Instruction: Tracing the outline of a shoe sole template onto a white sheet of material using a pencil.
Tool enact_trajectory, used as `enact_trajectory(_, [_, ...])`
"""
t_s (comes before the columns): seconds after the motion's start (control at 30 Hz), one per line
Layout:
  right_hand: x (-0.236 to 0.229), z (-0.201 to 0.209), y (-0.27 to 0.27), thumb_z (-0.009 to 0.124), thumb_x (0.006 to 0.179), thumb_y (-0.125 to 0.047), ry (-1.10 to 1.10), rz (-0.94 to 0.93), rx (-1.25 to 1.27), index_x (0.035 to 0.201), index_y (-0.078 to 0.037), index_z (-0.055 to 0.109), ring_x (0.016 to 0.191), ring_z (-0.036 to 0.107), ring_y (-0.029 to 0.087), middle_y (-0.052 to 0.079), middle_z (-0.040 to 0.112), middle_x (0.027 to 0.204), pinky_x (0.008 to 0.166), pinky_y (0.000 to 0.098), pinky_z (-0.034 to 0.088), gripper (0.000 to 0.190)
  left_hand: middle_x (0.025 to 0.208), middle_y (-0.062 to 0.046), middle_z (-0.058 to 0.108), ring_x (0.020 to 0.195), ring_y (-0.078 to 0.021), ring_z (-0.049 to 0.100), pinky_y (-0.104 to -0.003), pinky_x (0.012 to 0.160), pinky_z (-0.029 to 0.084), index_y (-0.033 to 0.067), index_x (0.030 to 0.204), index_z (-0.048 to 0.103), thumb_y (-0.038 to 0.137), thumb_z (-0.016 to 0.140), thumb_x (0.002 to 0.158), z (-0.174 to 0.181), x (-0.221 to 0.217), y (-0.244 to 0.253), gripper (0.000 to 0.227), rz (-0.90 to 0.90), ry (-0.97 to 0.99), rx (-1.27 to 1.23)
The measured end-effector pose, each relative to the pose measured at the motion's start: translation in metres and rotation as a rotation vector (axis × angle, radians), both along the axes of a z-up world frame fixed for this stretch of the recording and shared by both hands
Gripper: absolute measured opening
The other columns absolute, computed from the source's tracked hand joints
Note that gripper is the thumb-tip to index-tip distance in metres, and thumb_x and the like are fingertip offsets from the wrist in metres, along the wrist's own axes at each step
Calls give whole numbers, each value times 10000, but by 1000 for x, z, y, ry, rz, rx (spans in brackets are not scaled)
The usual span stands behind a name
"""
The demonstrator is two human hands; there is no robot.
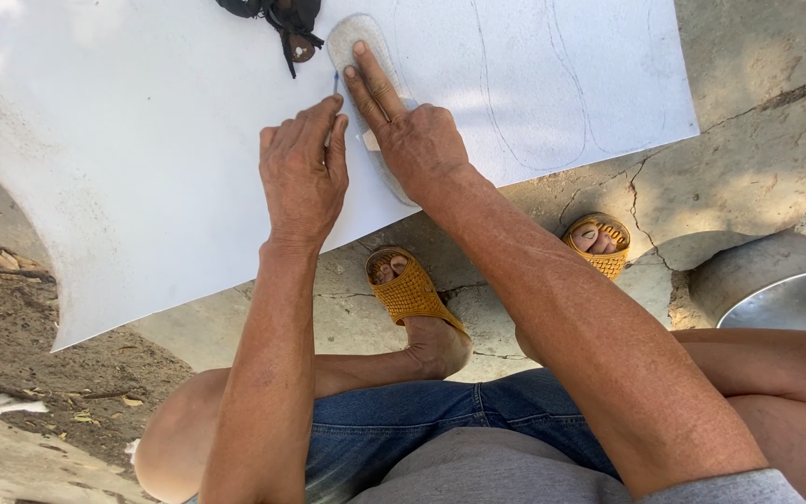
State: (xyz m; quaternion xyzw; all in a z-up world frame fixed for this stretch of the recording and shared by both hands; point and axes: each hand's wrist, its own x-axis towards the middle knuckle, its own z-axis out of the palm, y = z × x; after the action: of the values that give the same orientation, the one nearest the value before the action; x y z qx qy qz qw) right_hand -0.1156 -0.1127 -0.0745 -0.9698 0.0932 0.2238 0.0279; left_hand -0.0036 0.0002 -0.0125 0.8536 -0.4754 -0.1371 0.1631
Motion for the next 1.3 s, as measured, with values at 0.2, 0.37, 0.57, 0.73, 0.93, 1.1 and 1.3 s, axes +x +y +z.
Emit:
enact_trajectory(0.2, [0, -4, 4, 536, 978, -33, 6, -41, -4, 1712, -154, 22, 412, 375, 124, 150, -185, 1680, 392, 300, 339, 904, 1110, -38, 776, 795, -198, 650, -352, 771, 414, 88, 1229, 679, 164, 604, 1101, 10, -13, 12, 167, -57, 74, 12])
enact_trajectory(0.37, [1, -6, 3, 567, 965, -53, 10, -57, 31, 1710, -167, 17, 404, 384, 129, 120, -184, 1684, 377, 305, 338, 933, 1113, -23, 774, 795, -206, 646, -353, 788, 412, 93, 1216, 674, 147, 587, 1102, 10, -22, 20, 153, -66, 56, 26])
enact_trajectory(0.57, [2, -1, 1, 636, 926, -48, 56, -55, 66, 1702, -154, -23, 410, 411, 140, 124, -215, 1669, 382, 310, 357, 1024, 1153, -31, 770, 812, -218, 646, -356, 791, 411, 94, 1231, 678, 145, 603, 1094, 9, -31, 23, 164, -76, 27, 39])
enact_trajectory(0.73, [5, 0, 0, 622, 925, -20, 100, -60, 102, 1690, -152, -59, 403, 394, 154, 125, -253, 1653, 373, 316, 347, 1033, 1167, -37, 771, 828, -209, 657, -356, 804, 412, 96, 1238, 688, 147, 617, 1083, 14, -38, 28, 178, -93, 38, 76])
enact_trajectory(0.93, [7, 7, -3, 661, 905, -48, 131, -68, 132, 1685, -143, -82, 407, 427, 156, 122, -282, 1639, 379, 316, 364, 1081, 1053, -41, 763, 774, -223, 614, -372, 788, 389, 80, 1203, 695, 140, 623, 1065, 19, -50, 30, 166, -147, 34, 102])
enact_trajectory(1.1, [8, 13, -8, 695, 881, -32, 170, -70, 187, 1681, -147, -108, 412, 437, 166, 109, -287, 1640, 395, 321, 379, 1140, 999, -43, 744, 754, -235, 598, -385, 777, 391, 71, 1185, 691, 125, 659, 1036, 22, -65, 33, 162, -170, 66, 135])
enact_trajectory(1.3, [12, 18, -14, 723, 891, -52, 224, -52, 237, 1675, -140, -141, 429, 467, 187, 122, -325, 1617, 409, 330, 408, 1170, 1087, -61, 769, 792, -213, 632, -367, 786, 405, 68, 1227, 704, 145, 658, 1051, 21, -62, 32, 197, -112, -3, 101])
